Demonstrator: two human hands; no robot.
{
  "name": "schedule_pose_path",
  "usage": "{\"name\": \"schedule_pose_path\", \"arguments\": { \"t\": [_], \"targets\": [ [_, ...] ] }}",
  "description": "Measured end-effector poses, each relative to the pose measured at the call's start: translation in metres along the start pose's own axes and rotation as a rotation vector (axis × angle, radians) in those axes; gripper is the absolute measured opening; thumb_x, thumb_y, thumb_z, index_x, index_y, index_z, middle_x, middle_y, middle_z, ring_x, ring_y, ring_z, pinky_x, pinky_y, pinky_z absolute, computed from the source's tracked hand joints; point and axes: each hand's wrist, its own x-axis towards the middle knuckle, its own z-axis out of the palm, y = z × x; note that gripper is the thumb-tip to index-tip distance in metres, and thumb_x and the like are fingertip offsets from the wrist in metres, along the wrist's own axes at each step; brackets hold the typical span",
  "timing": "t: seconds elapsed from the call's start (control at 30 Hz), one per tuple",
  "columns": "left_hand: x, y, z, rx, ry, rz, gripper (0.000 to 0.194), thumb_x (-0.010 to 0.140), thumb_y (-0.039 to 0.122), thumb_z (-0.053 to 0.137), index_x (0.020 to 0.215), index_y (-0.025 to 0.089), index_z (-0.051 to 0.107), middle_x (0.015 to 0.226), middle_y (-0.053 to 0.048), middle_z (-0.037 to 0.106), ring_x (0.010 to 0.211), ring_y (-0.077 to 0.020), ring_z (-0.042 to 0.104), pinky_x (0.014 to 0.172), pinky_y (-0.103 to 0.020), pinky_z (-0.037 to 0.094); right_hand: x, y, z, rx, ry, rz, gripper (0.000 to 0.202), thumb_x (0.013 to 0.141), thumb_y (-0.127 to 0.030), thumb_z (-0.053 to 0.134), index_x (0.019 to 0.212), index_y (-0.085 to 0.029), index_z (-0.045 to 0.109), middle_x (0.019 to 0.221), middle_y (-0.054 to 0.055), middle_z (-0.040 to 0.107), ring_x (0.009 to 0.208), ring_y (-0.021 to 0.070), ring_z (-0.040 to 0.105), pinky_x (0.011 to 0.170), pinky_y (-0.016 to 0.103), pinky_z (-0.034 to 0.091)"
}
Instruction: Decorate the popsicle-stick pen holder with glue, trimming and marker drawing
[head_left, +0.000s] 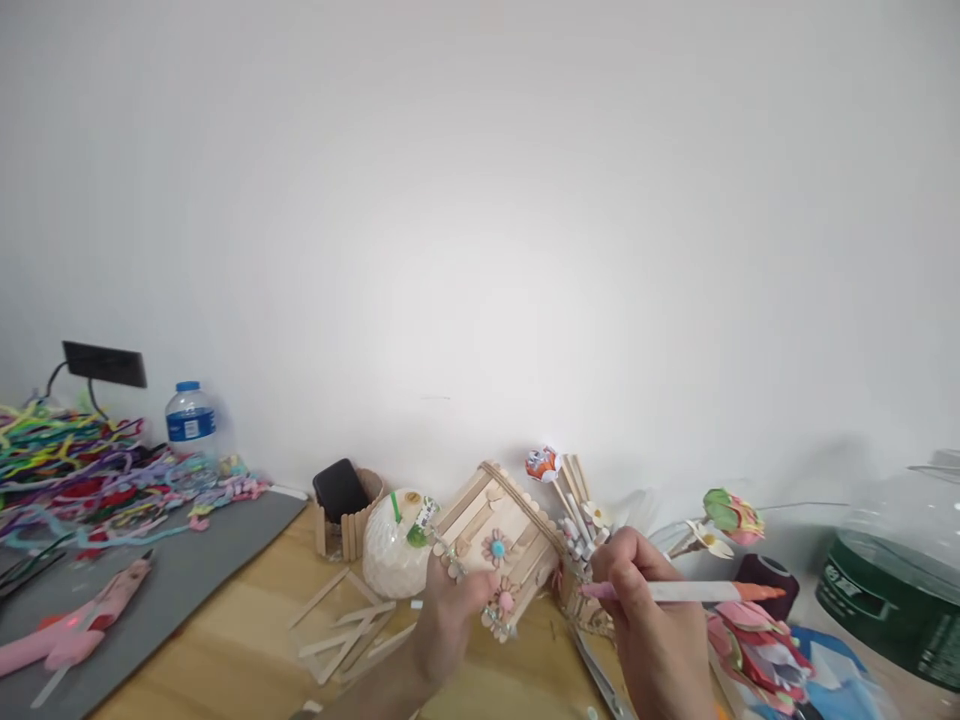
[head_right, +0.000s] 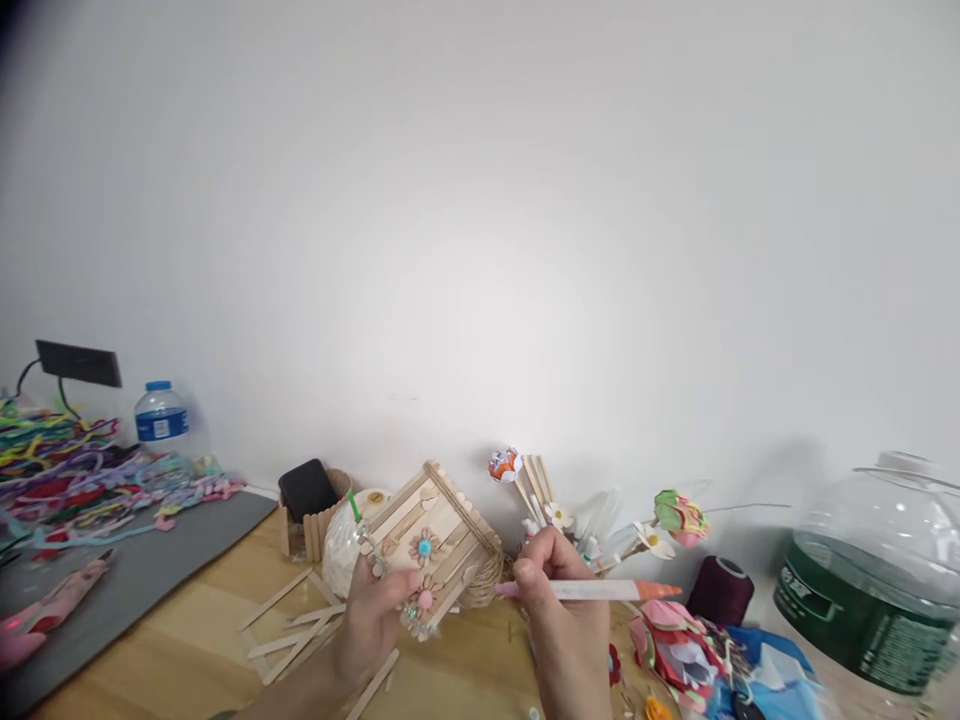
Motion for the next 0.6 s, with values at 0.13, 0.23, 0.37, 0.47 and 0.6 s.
{"name": "schedule_pose_path", "arguments": {
  "t": [0.13, 0.23, 0.37, 0.47, 0.6],
  "targets": [
    [0.006, 0.005, 0.009, -0.074, 0.001, -0.011, 0.009, 0.056, 0.016, 0.062, 0.065, 0.015, 0.065, 0.046, 0.003, 0.057, 0.043, -0.0099, 0.047, 0.045, -0.022, 0.041, 0.01, -0.01, 0.004, 0.05, -0.002, 0.047, 0.039, 0.064, -0.043, 0.075, 0.054, -0.019, 0.047, 0.045, -0.007, 0.037, 0.043, 0.0078, 0.028, 0.04, 0.018, 0.023],
    [0.006, 0.006, 0.012, -0.147, 0.026, -0.07, 0.009, 0.057, 0.018, 0.064, 0.065, 0.015, 0.066, 0.045, 0.003, 0.055, 0.042, -0.009, 0.046, 0.044, -0.021, 0.039, 0.017, -0.013, 0.007, 0.065, -0.053, 0.049, 0.035, 0.062, -0.042, 0.077, 0.056, -0.019, 0.052, 0.049, -0.006, 0.041, 0.046, 0.0087, 0.032, 0.043, 0.019, 0.027],
    [0.006, 0.002, 0.006, -0.208, 0.072, -0.162, 0.011, 0.056, 0.022, 0.069, 0.062, 0.014, 0.065, 0.044, 0.003, 0.054, 0.041, -0.009, 0.045, 0.044, -0.022, 0.041, 0.021, -0.015, 0.011, 0.112, -0.081, 0.014, 0.037, 0.063, -0.046, 0.075, 0.053, -0.018, 0.053, 0.048, -0.005, 0.039, 0.045, 0.0089, 0.03, 0.043, 0.02, 0.027],
    [0.01, -0.002, 0.0, -0.207, 0.063, -0.198, 0.012, 0.056, 0.023, 0.069, 0.057, 0.013, 0.064, 0.046, 0.001, 0.056, 0.044, -0.0112, 0.049, 0.047, -0.024, 0.044, 0.021, -0.018, 0.016, 0.132, -0.009, 0.026, 0.038, 0.065, -0.05, 0.072, 0.055, -0.018, 0.054, 0.044, -0.007, 0.035, 0.042, 0.0079, 0.026, 0.039, 0.019, 0.023],
    [0.013, -0.007, -0.006, -0.193, 0.073, -0.172, 0.013, 0.06, 0.026, 0.067, 0.056, 0.013, 0.065, 0.049, -0.001, 0.059, 0.053, -0.0171, 0.057, 0.051, -0.027, 0.048, 0.022, -0.019, 0.018, 0.123, 0.033, -0.006, 0.035, 0.069, -0.046, 0.071, 0.056, -0.019, 0.052, 0.041, -0.007, 0.036, 0.039, 0.0074, 0.026, 0.035, 0.018, 0.021]
  ]
}}
